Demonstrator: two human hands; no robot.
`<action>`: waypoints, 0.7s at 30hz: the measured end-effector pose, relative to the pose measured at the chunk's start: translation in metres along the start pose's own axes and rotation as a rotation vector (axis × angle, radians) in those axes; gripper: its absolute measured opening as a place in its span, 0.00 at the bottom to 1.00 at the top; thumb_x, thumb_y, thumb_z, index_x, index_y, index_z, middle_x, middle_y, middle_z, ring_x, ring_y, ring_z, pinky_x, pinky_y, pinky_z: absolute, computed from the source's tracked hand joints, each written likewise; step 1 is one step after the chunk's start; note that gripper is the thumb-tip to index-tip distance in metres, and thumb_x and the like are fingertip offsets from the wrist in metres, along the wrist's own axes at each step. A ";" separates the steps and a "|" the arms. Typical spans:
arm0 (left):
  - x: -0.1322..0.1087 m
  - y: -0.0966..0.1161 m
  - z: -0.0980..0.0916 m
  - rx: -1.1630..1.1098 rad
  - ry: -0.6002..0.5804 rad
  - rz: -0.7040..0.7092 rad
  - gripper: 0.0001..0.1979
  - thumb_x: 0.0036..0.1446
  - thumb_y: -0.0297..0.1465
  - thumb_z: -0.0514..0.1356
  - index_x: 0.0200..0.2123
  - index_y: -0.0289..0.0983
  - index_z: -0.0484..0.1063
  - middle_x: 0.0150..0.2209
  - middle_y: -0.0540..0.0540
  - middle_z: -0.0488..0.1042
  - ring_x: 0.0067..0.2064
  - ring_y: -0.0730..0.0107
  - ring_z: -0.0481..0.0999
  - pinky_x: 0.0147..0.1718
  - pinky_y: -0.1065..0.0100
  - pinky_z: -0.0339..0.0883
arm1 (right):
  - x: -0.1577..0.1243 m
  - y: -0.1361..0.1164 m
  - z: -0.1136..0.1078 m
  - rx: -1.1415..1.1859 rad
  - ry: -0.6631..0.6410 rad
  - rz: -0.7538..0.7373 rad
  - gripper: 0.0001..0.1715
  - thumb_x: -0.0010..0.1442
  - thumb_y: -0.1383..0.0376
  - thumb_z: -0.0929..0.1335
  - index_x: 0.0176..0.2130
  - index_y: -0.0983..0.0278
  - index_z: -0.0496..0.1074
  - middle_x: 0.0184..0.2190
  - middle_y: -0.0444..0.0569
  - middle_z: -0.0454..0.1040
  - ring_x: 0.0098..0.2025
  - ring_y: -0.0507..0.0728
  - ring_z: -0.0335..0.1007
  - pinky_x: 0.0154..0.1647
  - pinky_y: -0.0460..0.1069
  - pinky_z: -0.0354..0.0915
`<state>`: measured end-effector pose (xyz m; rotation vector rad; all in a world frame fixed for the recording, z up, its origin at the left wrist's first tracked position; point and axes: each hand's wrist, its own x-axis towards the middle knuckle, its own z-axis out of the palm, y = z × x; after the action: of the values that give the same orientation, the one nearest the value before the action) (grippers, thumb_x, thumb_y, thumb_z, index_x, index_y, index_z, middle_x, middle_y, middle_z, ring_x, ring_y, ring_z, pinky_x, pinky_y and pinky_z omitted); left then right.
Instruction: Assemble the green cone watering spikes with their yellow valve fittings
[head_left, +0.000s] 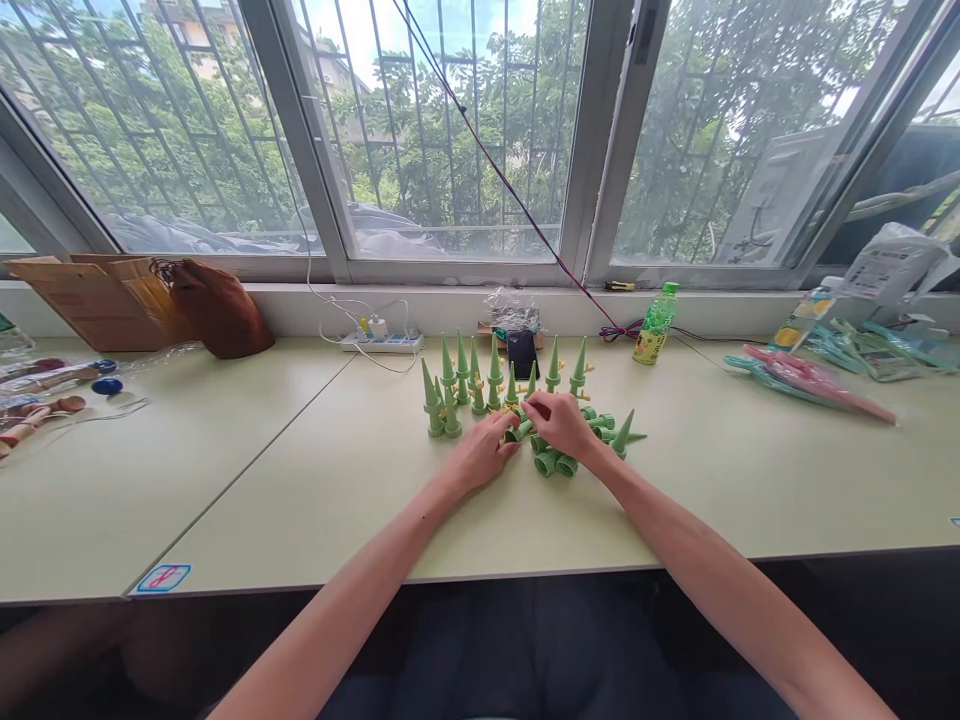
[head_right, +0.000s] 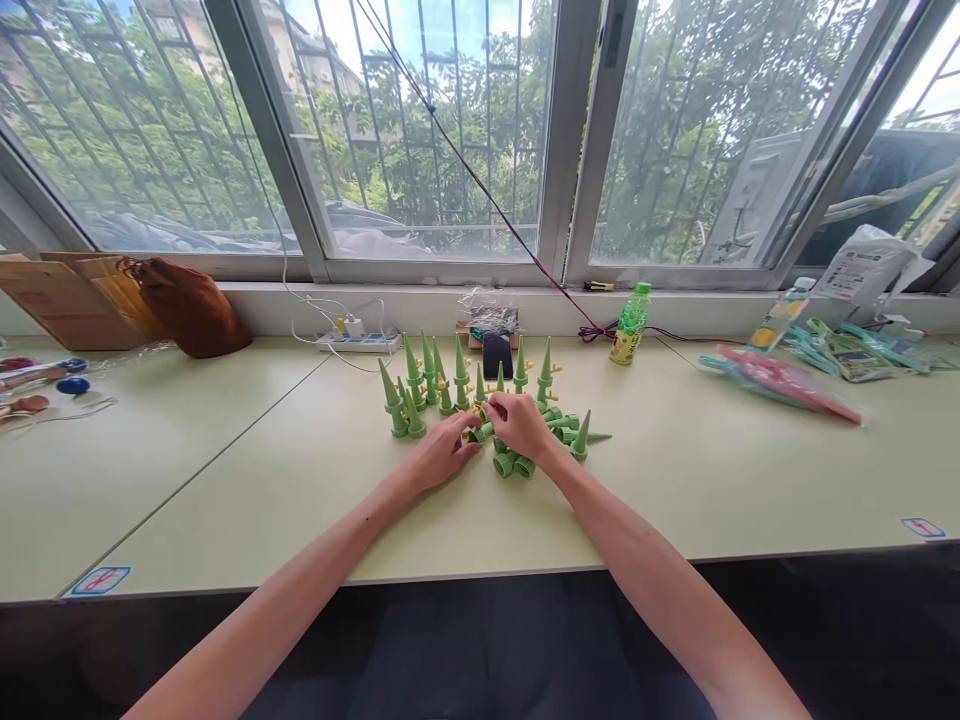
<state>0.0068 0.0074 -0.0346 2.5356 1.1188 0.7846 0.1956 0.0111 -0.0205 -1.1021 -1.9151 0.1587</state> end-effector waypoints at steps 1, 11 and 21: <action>0.000 0.000 0.000 -0.001 0.001 0.004 0.11 0.60 0.29 0.57 0.46 0.40 0.68 0.46 0.44 0.73 0.38 0.63 0.75 0.35 0.66 0.66 | 0.000 0.000 0.000 0.001 -0.002 0.001 0.17 0.64 0.62 0.64 0.25 0.64 0.69 0.18 0.40 0.63 0.21 0.49 0.54 0.26 0.45 0.53; 0.002 0.000 0.001 -0.089 0.113 0.047 0.10 0.61 0.28 0.56 0.47 0.39 0.67 0.47 0.42 0.73 0.34 0.68 0.74 0.38 0.63 0.69 | 0.000 -0.003 -0.002 0.050 0.061 -0.012 0.18 0.65 0.59 0.63 0.27 0.64 0.69 0.18 0.41 0.64 0.21 0.49 0.55 0.26 0.45 0.54; 0.006 0.013 -0.012 -0.749 0.268 -0.125 0.15 0.58 0.41 0.60 0.42 0.38 0.64 0.31 0.48 0.70 0.26 0.73 0.71 0.17 0.74 0.65 | -0.001 -0.012 -0.004 0.167 0.215 0.064 0.17 0.68 0.55 0.61 0.48 0.63 0.70 0.25 0.43 0.72 0.21 0.50 0.67 0.24 0.45 0.61</action>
<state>0.0113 0.0036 -0.0165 1.7595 0.8232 1.2497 0.1917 0.0023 -0.0126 -1.0253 -1.6460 0.2220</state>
